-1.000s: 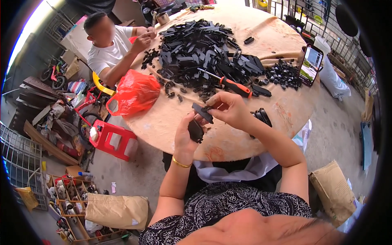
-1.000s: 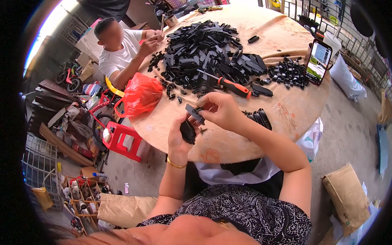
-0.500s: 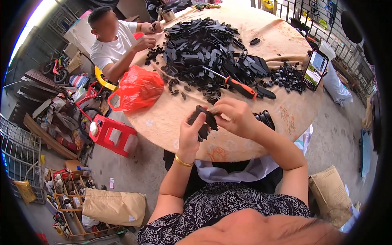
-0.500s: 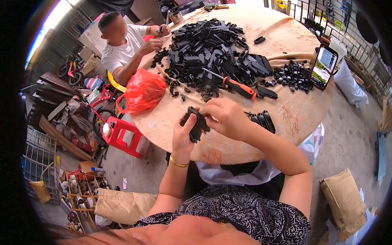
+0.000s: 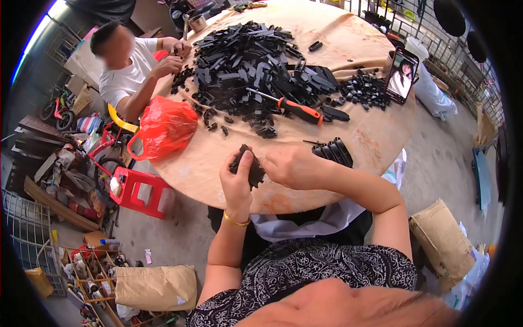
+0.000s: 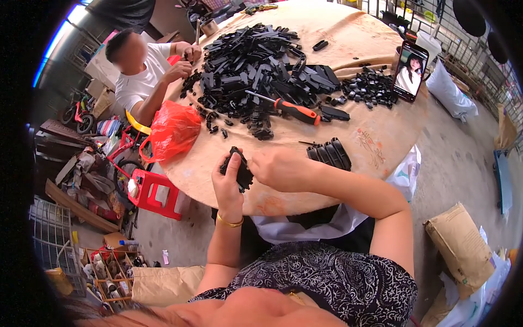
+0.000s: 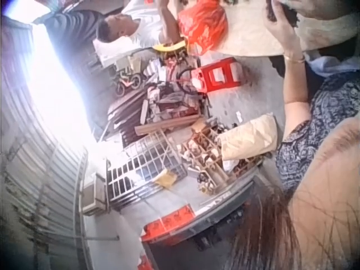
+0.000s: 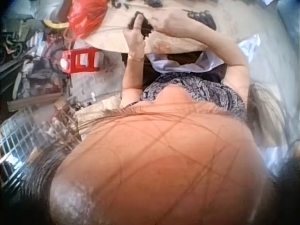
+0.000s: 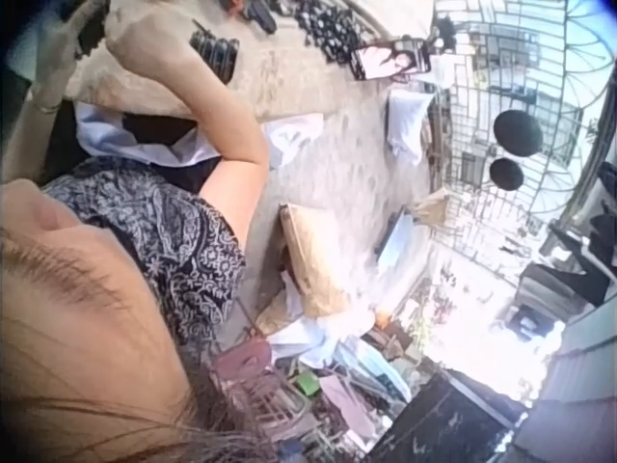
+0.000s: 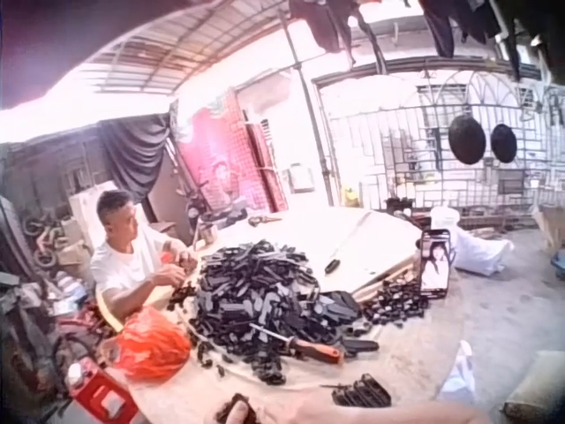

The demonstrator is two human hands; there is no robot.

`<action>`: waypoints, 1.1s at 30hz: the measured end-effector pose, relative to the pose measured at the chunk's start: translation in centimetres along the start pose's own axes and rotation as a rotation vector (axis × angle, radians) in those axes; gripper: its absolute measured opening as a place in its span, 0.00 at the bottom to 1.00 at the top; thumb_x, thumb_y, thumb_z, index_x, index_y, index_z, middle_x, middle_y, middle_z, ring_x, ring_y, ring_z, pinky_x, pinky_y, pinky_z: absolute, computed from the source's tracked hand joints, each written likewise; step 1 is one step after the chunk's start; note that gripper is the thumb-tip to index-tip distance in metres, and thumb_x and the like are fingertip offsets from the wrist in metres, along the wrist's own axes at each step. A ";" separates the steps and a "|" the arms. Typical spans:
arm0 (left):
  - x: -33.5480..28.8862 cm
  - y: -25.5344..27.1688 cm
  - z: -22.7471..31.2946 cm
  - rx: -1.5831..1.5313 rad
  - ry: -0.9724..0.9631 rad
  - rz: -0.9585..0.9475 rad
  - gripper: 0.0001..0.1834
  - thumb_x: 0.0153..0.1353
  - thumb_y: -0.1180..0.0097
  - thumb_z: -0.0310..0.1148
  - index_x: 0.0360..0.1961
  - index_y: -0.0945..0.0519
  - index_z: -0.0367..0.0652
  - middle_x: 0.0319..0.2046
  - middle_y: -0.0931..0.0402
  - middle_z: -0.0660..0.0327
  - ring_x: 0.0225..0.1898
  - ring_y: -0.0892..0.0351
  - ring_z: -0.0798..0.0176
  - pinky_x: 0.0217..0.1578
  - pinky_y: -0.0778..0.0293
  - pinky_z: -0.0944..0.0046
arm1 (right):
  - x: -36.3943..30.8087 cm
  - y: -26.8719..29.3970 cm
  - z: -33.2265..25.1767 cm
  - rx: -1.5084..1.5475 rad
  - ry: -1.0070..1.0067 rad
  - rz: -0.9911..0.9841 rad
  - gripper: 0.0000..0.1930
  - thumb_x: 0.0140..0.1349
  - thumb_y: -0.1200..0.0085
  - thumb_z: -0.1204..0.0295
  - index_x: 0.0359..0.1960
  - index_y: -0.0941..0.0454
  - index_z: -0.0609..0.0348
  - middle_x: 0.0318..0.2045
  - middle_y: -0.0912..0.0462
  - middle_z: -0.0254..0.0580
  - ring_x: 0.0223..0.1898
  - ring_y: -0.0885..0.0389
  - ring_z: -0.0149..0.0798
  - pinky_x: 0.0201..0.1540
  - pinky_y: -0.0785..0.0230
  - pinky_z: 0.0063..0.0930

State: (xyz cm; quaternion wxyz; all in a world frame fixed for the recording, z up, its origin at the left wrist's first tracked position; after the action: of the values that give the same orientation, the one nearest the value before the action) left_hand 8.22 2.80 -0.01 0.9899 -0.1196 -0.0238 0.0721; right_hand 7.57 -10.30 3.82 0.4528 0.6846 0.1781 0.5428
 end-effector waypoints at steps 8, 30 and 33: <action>-0.2 -0.1 0.5 -0.071 -0.055 0.160 0.11 0.57 0.46 0.32 0.38 0.24 0.36 0.26 0.28 0.69 0.25 0.32 0.77 0.26 0.34 0.78 | -0.1 0.0 -1.7 0.022 -0.136 -0.061 0.15 0.44 0.52 0.72 0.35 0.30 0.70 0.30 0.28 0.47 0.31 0.26 0.41 0.32 0.31 0.29; -11.5 -6.2 -13.3 1.327 -0.681 -0.930 0.20 0.47 0.44 0.37 0.40 0.28 0.37 0.34 0.29 0.52 0.39 0.29 0.48 0.39 0.32 0.53 | -4.3 0.3 1.2 0.176 -0.748 -0.291 0.36 0.47 0.44 0.50 0.53 0.39 0.61 0.37 0.30 0.56 0.37 0.27 0.56 0.38 0.32 0.39; -10.9 -5.3 -11.0 1.155 -0.884 -0.837 0.25 0.49 0.43 0.41 0.45 0.28 0.36 0.38 0.28 0.47 0.40 0.28 0.47 0.39 0.32 0.54 | -1.8 0.1 2.9 0.096 -0.707 -0.276 0.28 0.51 0.47 0.54 0.49 0.33 0.60 0.33 0.28 0.53 0.32 0.25 0.53 0.34 0.32 0.39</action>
State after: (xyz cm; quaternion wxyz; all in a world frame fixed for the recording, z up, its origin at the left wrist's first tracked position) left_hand -1.07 -6.46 -9.71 0.7400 0.4640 -0.4115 -0.2601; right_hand 9.56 -12.92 2.85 0.5227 0.8195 0.1266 0.1982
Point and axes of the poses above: each hand's wrist, its own x-axis towards the middle knuckle, its own y-axis out of the back of the hand, z = x × y, the point moved 5 cm from there along x, towards the middle knuckle
